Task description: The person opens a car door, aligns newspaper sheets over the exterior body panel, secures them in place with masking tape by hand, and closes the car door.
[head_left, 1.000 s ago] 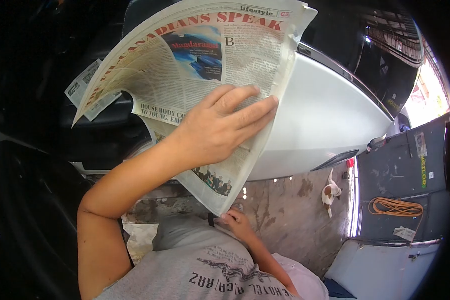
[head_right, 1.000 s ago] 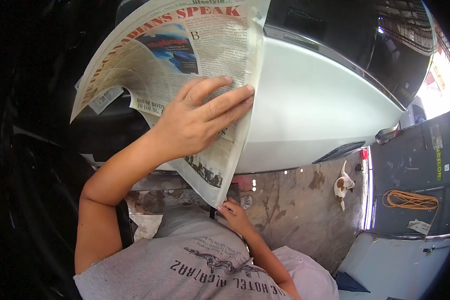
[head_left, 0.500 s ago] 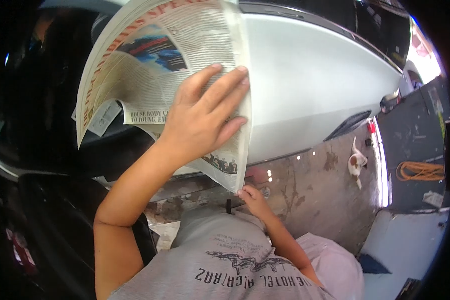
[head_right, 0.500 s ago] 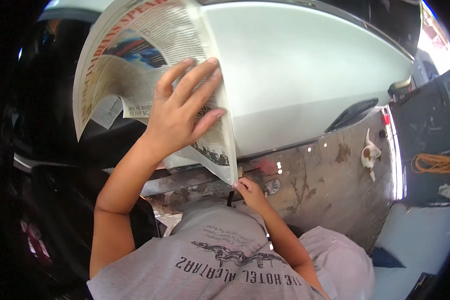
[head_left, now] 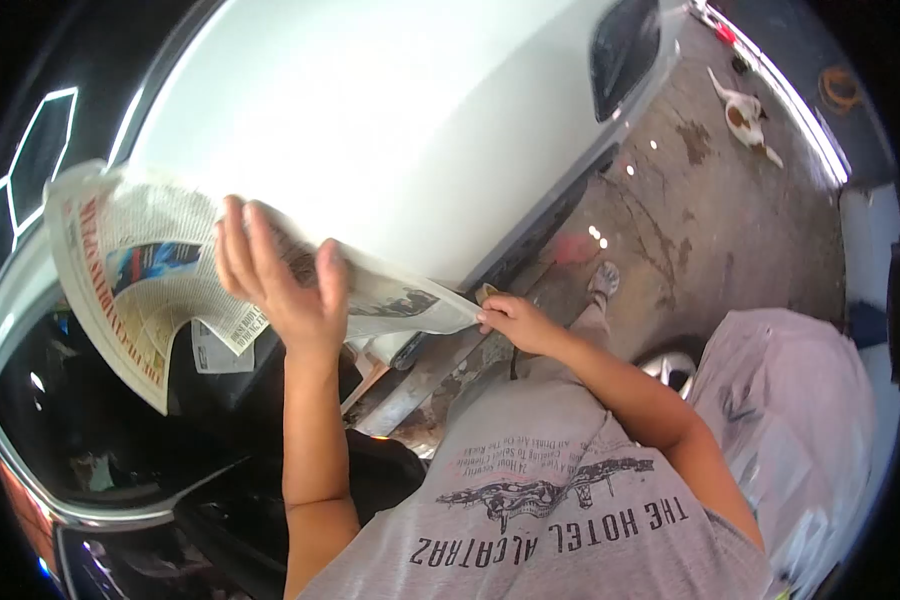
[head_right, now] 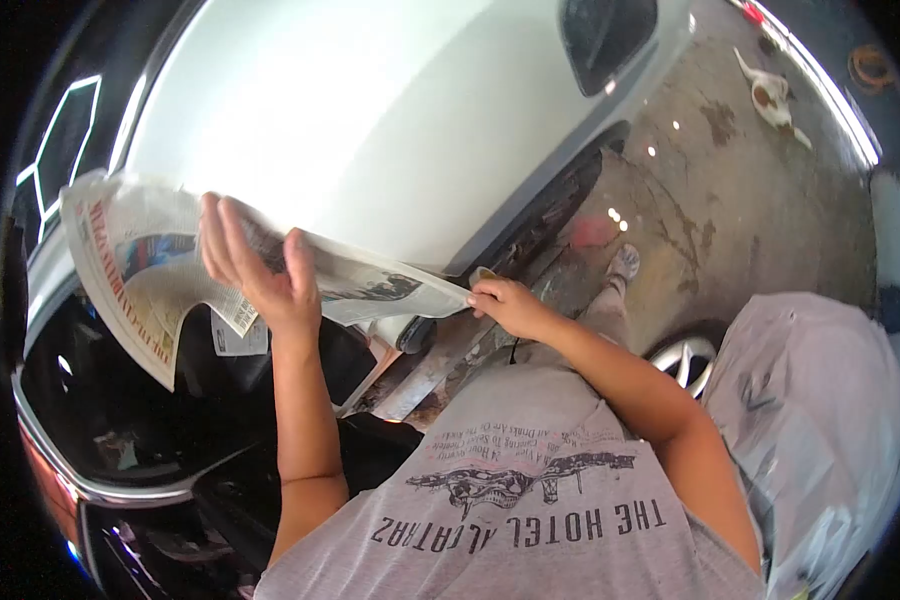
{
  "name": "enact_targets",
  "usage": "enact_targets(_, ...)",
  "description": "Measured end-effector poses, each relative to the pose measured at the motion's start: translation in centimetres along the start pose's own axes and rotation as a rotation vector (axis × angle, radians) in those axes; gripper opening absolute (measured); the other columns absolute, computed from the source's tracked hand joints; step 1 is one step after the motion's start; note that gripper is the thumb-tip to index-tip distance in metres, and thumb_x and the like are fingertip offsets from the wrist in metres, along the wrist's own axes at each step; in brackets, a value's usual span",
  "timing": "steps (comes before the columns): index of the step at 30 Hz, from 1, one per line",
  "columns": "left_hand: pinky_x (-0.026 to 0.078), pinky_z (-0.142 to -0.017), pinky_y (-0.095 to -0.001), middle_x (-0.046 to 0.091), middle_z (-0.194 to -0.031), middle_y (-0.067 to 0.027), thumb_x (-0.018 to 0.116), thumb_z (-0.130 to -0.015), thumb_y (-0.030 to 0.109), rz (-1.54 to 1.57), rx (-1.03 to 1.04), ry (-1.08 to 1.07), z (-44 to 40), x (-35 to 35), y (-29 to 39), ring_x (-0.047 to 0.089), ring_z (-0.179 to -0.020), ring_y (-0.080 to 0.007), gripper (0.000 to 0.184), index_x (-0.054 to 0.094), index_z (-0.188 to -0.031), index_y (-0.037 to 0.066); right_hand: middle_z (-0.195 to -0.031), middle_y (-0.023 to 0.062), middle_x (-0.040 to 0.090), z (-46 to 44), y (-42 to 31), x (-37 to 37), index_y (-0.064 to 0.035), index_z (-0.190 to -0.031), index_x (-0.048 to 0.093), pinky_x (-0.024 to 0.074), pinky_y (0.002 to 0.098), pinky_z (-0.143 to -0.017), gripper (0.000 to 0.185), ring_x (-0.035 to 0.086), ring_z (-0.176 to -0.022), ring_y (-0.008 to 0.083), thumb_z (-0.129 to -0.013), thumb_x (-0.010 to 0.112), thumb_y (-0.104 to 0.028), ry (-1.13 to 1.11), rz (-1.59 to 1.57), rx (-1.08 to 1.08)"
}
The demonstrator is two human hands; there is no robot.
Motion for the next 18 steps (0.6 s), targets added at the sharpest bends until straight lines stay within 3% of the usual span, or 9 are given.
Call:
enact_targets(5,0.019,-0.125,-0.0538,0.031,-0.166,-0.0198,0.068,-0.096,0.021,0.003,0.001,-0.021,0.2,0.0,1.4,0.023,-0.155,-0.0370,0.074,0.034,-0.160,0.002,-0.092,0.0093,0.071,-0.1,-0.7,1.3,0.0012,-0.108,0.068,0.0522,0.0327,-0.066,0.035,0.075,-0.077,0.0170,-0.106,0.058,-0.032,-0.017,-0.170,0.118)
enact_targets(13,0.021,-0.123,-0.0537,0.030,-0.165,-0.0228,0.071,-0.093,0.023,-0.025,-0.011,-0.026,1.2,0.0,1.3,0.024,-0.154,-0.0394,0.081,0.031,-0.160,0.000,-0.103,0.0137,0.074,-0.7,-1.1,1.0,0.0051,-0.109,0.068,0.0550,0.0325,-0.067,0.041,0.076,-0.075,0.0199,-0.106,0.057,-0.034,0.017,-0.173,0.214)
enact_targets(18,0.020,-0.124,-0.0557,0.027,-0.167,-0.0221,0.072,-0.094,0.018,0.003,-0.045,-0.053,1.7,0.3,2.7,0.022,-0.155,-0.0395,0.084,0.025,-0.162,0.005,-0.104,0.0137,0.075,-1.1,-1.2,1.4,0.0049,-0.111,0.069,0.0548,0.0318,-0.064,0.041,0.075,-0.074,0.0199,-0.105,0.058,-0.034,0.020,-0.223,0.269)
Point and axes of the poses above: each hand's wrist, its own z-axis away from the middle knuckle, its own x-axis out of the palm, y = z × x, the point moved 5 cm from there along -z, towards the middle knuckle
